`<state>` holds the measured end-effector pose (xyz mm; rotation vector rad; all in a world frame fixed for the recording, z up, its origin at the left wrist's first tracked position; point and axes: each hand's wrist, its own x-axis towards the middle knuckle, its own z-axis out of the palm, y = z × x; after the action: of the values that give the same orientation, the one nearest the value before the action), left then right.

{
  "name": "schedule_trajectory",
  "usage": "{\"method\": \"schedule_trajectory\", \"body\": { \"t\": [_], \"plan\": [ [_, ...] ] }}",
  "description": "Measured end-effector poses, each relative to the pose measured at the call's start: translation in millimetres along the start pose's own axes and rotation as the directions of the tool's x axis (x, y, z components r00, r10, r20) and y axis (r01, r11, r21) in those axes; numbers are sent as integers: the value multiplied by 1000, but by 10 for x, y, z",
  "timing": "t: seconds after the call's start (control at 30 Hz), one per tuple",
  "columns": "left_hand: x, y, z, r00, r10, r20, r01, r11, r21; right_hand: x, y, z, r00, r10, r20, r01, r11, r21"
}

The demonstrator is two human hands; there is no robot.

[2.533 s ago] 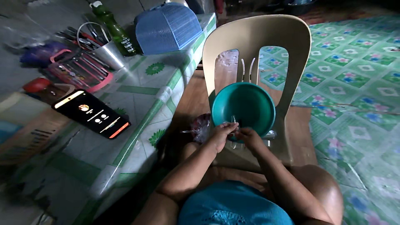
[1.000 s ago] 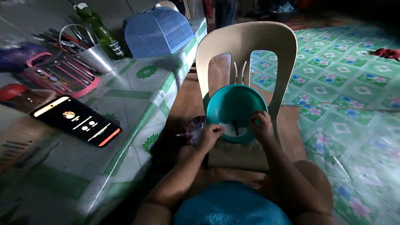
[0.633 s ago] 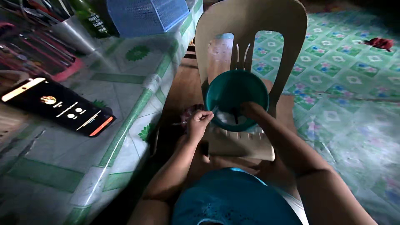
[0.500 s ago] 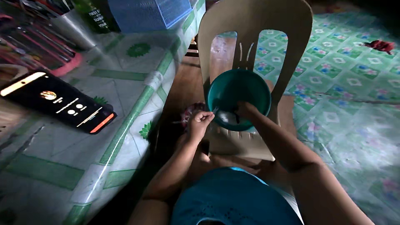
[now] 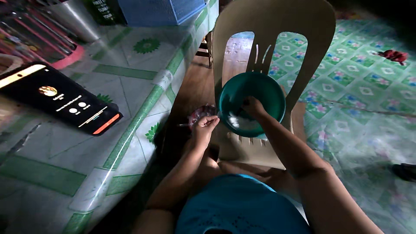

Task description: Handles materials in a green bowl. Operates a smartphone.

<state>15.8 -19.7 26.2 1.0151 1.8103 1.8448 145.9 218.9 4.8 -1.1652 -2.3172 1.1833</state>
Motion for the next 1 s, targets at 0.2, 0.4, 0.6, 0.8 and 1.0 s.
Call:
{"method": "schedule_trajectory", "body": {
  "t": [0.2, 0.4, 0.6, 0.8, 1.0],
  "plan": [
    [-4, -36, -5, 1000, 6, 20, -5, 1000, -22, -72, 80, -71, 980, -93, 178, 137, 958, -252],
    [-38, -50, -21, 1000, -16, 24, 15, 999, 39, -166, 182, -122, 971, -192, 140, 231, 905, -358],
    [-102, -13, 132, 998, -17, 59, 14, 999, 52, -309, 178, -110, 948, 45, 315, 122, 863, -491],
    [-138, -84, 192, 996, 10, 93, -11, 1000, 12, -402, 120, -163, 957, 3, 290, 154, 843, -515],
    [-195, -136, 197, 993, 26, 119, -30, 999, 34, -386, 36, -177, 959, -8, 282, 154, 852, -500]
  ]
}}
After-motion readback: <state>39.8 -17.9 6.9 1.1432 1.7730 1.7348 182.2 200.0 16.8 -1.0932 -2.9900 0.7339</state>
